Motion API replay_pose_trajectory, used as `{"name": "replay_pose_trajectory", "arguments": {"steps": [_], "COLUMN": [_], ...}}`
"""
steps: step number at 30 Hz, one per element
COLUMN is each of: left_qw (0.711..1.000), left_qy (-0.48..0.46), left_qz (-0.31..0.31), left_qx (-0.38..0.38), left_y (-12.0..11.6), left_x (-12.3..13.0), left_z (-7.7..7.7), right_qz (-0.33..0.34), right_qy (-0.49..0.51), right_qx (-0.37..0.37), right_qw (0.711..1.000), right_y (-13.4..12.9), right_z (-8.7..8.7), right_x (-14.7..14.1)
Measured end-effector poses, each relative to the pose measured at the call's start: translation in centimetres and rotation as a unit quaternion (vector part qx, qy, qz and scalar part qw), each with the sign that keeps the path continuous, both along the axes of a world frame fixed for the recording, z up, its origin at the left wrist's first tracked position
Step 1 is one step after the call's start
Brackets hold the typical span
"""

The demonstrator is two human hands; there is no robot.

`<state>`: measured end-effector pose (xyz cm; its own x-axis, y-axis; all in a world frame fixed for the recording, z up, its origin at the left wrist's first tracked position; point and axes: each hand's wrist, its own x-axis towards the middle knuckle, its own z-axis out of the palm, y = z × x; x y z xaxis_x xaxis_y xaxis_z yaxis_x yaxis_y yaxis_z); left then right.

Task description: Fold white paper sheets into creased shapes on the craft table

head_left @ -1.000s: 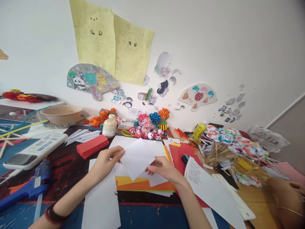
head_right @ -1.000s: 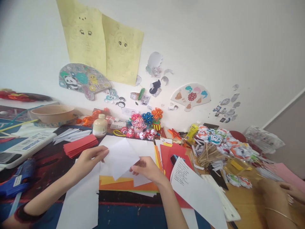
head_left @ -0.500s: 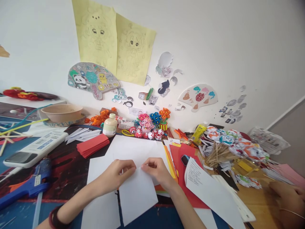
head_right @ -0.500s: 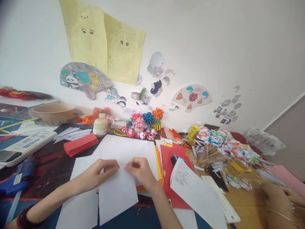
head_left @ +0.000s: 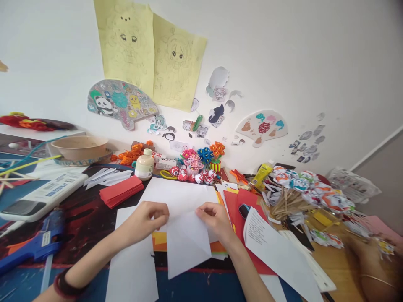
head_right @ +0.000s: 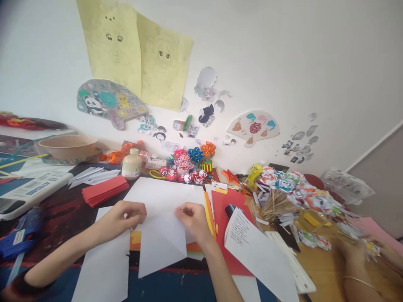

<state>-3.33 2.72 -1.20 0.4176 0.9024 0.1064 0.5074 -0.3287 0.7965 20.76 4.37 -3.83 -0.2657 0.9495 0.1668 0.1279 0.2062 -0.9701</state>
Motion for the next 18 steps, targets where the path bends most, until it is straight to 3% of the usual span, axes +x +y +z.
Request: {"name": "replay_pose_trajectory", "arguments": {"steps": [5,8,12,18], "left_qw": [0.998,0.998,0.999,0.998], "left_qy": [-0.011,-0.022,-0.041,-0.039], "left_qz": [0.051,0.062,0.033,0.007], "left_qx": [0.021,0.025,-0.005,-0.039], "left_y": [0.1,-0.1,-0.4,-1.1], "left_x": [-0.3,0.1,0.8,1.9], "left_z": [0.0,-0.5,-1.0,-0.9], "right_qz": [-0.021,0.045,0.17,0.19], "right_qy": [0.047,0.042,-0.014,-0.065], "right_qx": [-0.02,-0.057,-0.084,-0.062], "right_qw": [0.998,0.996,0.982,0.978], "right_y": [-0.1,-0.1,-0.5,-1.1], "right_z": [0.1,0.1,0.2,0.4], "right_x": [-0.4,-0.6,-0.5,-1.0]}}
